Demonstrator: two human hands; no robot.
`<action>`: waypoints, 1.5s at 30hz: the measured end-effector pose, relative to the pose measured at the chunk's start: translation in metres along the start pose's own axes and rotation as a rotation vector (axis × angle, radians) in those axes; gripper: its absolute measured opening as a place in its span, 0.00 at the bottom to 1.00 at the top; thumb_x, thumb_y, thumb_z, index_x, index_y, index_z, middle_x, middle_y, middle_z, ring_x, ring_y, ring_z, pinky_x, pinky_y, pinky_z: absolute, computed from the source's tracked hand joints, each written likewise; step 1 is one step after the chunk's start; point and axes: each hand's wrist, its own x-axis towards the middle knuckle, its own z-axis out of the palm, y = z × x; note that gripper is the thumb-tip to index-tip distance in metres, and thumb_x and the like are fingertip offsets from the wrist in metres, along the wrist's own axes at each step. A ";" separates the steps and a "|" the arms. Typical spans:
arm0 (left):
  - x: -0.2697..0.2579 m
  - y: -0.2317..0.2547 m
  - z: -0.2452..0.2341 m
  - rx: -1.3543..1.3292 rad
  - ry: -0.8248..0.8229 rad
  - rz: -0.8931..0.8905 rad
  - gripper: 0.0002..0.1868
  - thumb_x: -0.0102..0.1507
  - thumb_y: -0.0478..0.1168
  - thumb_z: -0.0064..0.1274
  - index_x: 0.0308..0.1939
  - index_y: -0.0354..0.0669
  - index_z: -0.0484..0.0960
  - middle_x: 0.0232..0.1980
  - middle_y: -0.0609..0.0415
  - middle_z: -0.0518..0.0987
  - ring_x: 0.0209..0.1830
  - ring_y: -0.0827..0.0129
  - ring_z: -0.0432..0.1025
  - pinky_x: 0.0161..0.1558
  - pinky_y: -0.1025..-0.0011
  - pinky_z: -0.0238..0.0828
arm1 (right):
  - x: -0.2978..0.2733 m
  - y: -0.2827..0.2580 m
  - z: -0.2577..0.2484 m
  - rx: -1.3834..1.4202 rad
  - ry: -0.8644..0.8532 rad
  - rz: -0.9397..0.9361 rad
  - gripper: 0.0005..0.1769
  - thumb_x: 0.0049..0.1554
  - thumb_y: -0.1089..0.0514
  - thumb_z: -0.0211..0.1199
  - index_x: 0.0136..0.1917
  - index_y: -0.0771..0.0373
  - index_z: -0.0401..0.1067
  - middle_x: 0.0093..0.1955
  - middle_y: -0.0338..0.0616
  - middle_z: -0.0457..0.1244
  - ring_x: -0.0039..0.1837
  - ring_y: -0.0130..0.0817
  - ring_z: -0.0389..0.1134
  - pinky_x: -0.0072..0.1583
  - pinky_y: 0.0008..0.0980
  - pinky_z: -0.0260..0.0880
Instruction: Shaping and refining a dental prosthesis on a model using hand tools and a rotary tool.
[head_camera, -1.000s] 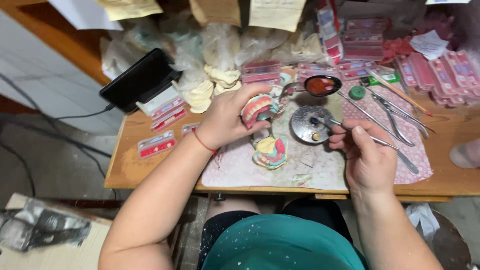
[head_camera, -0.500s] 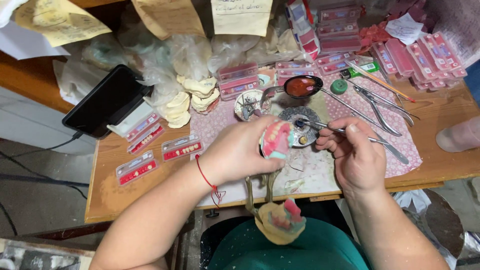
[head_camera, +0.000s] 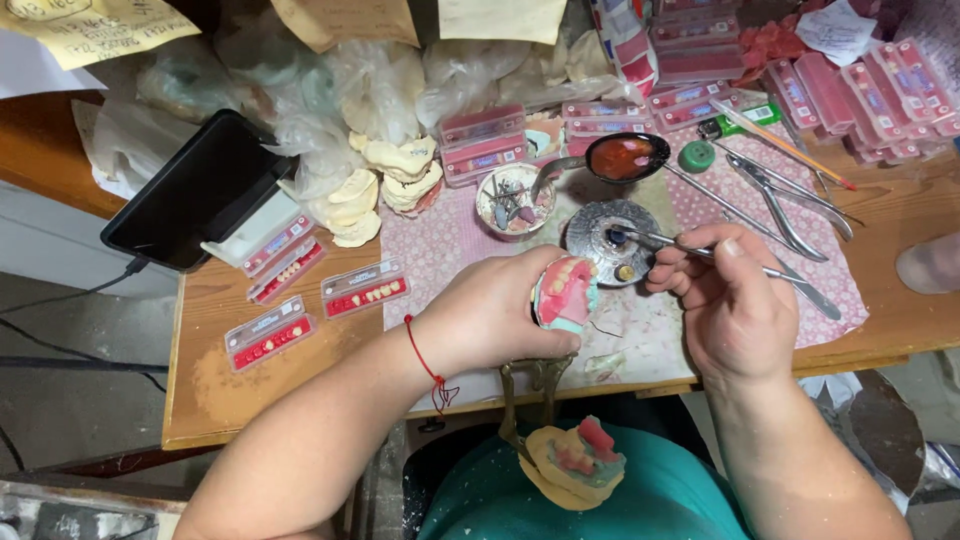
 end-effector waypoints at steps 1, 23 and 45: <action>0.001 -0.001 0.001 0.000 0.000 0.000 0.32 0.46 0.58 0.65 0.50 0.55 0.75 0.44 0.54 0.85 0.43 0.52 0.78 0.43 0.62 0.69 | 0.000 0.000 0.000 0.000 0.000 0.000 0.17 0.64 0.51 0.58 0.53 0.69 0.72 0.44 0.61 0.68 0.41 0.48 0.72 0.46 0.36 0.78; 0.011 -0.014 0.008 -0.014 0.021 -0.021 0.30 0.45 0.60 0.68 0.45 0.55 0.79 0.42 0.58 0.85 0.40 0.59 0.77 0.42 0.65 0.67 | -0.002 -0.001 -0.002 0.048 -0.019 -0.033 0.16 0.63 0.53 0.58 0.52 0.70 0.72 0.42 0.61 0.68 0.39 0.50 0.71 0.46 0.39 0.77; 0.011 -0.016 0.010 -0.036 0.035 0.003 0.29 0.45 0.59 0.69 0.44 0.55 0.77 0.40 0.59 0.84 0.38 0.62 0.76 0.41 0.66 0.67 | -0.001 0.000 -0.003 0.047 -0.026 -0.025 0.16 0.63 0.53 0.58 0.53 0.70 0.72 0.43 0.61 0.68 0.39 0.50 0.71 0.45 0.38 0.77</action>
